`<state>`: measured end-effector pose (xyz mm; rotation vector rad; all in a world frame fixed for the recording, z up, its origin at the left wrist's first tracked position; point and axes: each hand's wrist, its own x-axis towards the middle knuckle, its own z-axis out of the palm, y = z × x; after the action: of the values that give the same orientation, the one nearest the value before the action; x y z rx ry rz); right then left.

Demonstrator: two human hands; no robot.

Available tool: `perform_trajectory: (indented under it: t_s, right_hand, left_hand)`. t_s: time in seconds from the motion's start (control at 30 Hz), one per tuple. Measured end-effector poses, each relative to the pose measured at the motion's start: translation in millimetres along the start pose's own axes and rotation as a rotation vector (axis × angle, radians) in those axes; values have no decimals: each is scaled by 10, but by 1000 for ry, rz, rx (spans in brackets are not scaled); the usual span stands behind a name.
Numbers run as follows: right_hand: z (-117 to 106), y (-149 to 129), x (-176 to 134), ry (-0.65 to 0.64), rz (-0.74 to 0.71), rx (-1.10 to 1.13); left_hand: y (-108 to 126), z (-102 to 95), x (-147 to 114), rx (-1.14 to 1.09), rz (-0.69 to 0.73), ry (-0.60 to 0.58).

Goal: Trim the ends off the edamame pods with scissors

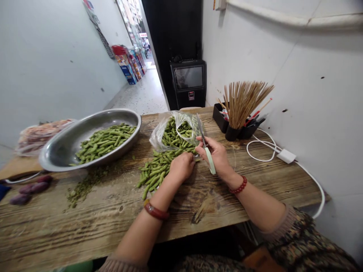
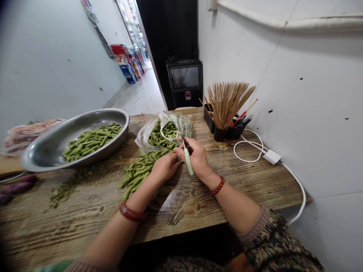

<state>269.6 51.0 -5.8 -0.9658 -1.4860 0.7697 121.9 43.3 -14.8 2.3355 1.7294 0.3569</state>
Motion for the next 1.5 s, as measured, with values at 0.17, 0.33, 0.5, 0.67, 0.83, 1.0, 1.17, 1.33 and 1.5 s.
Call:
perform_trajectory:
  t_s: [0.17,0.33,0.5,0.67,0.83,1.0,1.17,1.33,1.5]
  right_hand:
    - [10,-44,-19,-23,-29,-7]
    - [32,-84,-79,-136,-103,-83]
    - [48,-108,-130,-194,-165,-144]
    - [76,-90,-184,-250,-178,-170]
    - [98,-47,-288,-473,-267,-235]
    - [104,-34,-358,-592,-302,-339]
    - [122,-46,-365,-633,-277,-369]
    - [142,-40,-357,-631,-280,-371]
    - [144,-61,-344,-621,-321,-342]
  left_hand:
    - [-192,-139,-326,-465,6,64]
    - [-339,-308,-624,-1188,-322,94]
    - [-456,-434,-808,-1499,-395,351]
    - [-509,-445,-862,-1558,-432,341]
    - [-435,-396,-839,-1631,-403,191]
    - [-420,-376,-836,-1675,-386,188]
    - [-415,-379,-838,-1672,-381,187]
    - [-402,-384,-826,-1586,-403,167]
    - [-372,-371,-818,-1461,-385,114]
